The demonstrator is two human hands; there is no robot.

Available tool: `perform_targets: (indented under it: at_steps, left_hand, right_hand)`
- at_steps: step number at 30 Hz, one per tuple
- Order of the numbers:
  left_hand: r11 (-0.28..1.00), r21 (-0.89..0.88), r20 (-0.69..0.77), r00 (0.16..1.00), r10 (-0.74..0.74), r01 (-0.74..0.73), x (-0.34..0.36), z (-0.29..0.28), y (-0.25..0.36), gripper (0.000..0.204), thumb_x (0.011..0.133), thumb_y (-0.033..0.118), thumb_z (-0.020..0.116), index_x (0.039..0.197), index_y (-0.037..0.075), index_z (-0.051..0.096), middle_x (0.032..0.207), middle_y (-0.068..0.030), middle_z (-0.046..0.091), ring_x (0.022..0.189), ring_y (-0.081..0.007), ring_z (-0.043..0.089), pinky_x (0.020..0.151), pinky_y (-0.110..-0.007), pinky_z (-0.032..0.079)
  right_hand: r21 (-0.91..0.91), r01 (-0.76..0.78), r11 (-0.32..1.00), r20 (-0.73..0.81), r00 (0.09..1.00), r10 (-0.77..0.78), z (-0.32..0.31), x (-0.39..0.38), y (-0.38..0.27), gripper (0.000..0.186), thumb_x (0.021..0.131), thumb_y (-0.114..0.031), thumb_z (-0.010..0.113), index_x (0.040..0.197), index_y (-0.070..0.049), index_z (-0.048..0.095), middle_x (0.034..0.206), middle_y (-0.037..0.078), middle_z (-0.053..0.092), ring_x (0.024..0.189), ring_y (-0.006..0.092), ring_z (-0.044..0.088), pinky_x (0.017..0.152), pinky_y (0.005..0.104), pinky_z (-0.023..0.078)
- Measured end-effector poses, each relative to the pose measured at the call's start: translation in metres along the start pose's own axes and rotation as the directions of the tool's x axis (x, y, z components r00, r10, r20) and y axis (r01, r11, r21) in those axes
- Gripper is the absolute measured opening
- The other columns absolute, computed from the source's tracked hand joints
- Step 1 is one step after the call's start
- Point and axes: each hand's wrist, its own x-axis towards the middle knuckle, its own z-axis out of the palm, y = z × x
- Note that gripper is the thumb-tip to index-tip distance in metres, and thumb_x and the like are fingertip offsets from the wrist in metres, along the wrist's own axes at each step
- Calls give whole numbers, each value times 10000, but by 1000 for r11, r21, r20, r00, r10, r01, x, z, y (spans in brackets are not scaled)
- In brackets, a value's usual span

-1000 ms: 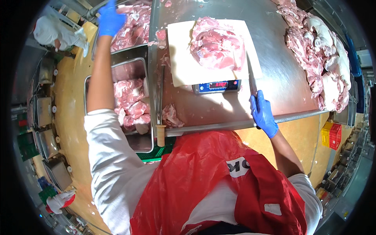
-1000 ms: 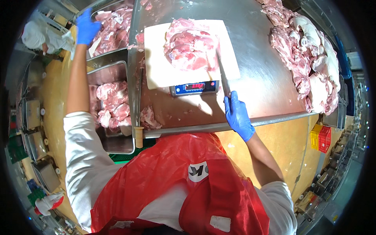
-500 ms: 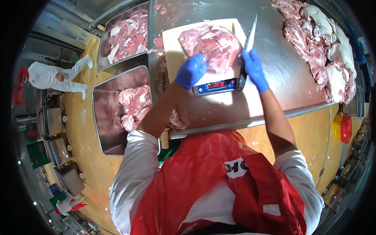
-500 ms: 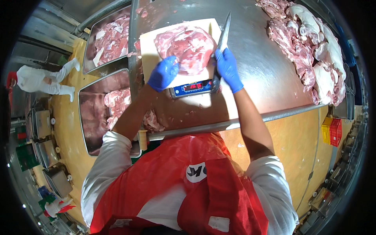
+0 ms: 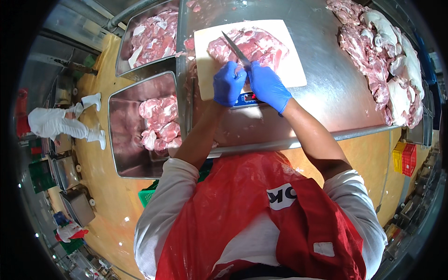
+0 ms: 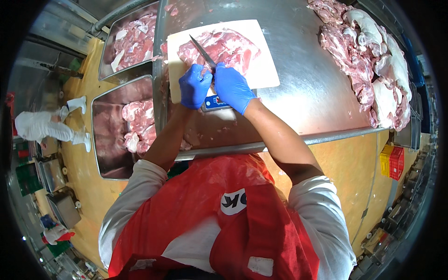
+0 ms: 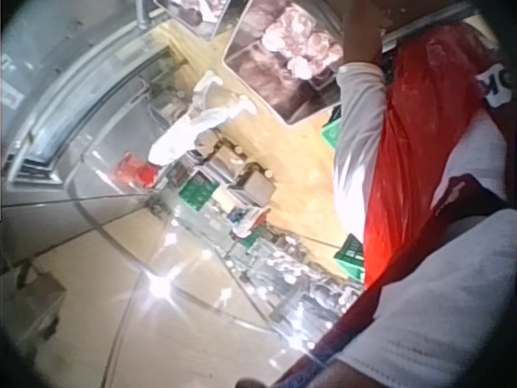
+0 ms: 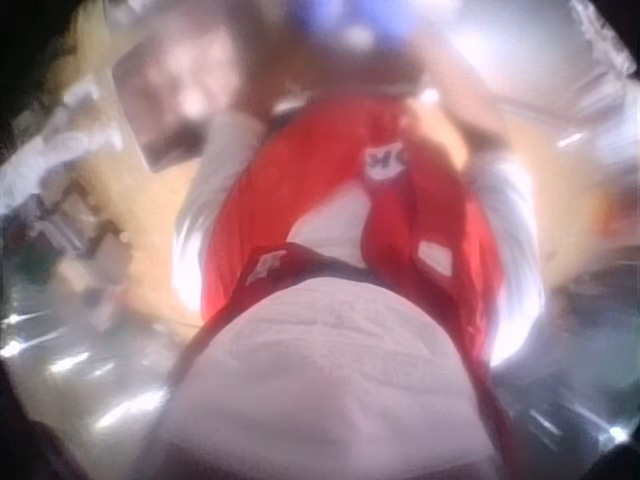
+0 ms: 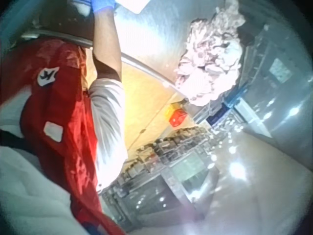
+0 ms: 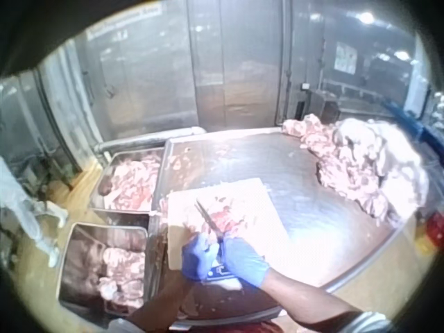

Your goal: The person cuts large pieces of raw meat into smaller portions using a knife on a cutting board. The person places the cut pieces into a metal tray and occasionally weighs them on a digital scale.

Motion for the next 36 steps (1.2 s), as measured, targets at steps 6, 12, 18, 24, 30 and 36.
perform_targets:
  at_steps: [6,12,18,24,30,36]
  left_hand:
    - [966,-70,83,967,-242,248,-17,-15,13,84,795,35,697,831,26,622,729,-129,643,619,-250,650,591,-358,514]
    - [954,-258,-21,986,-163,152,-45,-32,25,78,788,7,682,832,46,630,681,-65,622,596,-136,612,567,-318,501]
    - [488,-850,-56,887,-458,199,34,-77,39,110,879,-5,592,772,19,599,731,-64,639,565,-93,537,503,-251,428]
    - [633,-604,223,865,-449,484,220,-247,-260,87,896,79,611,941,14,647,917,-92,649,814,-231,666,817,-360,583]
    - [964,-180,476,875,-91,198,210,-110,-164,598,896,269,677,1442,120,485,1505,-188,424,1391,-320,406,1160,-381,322]
    - [948,-314,538,833,127,59,117,-11,-107,211,970,179,592,1124,65,680,1162,-71,666,1128,-252,607,919,-364,510]
  right_hand:
    - [-238,6,971,268,962,60,-21,-83,32,254,982,-177,482,1144,15,443,801,276,644,749,477,634,646,558,491]
    - [-128,86,988,253,966,-51,-2,-85,43,269,990,-219,503,1142,-3,457,777,272,628,730,463,637,624,539,485]
    - [88,99,991,280,952,-121,49,-61,-20,209,980,-199,505,1028,4,498,683,267,617,657,465,633,589,556,489]
    - [271,-172,947,234,966,109,4,-116,11,241,1033,-245,485,1029,-6,512,681,180,588,563,286,610,539,421,485]
    - [775,-116,621,-185,898,399,-25,-104,109,259,1048,-277,500,1060,-24,556,838,39,616,690,102,595,617,263,513]
    - [929,-135,346,-34,896,443,-19,-24,97,247,1020,-224,548,1182,-39,579,1026,32,601,899,117,564,831,274,494]
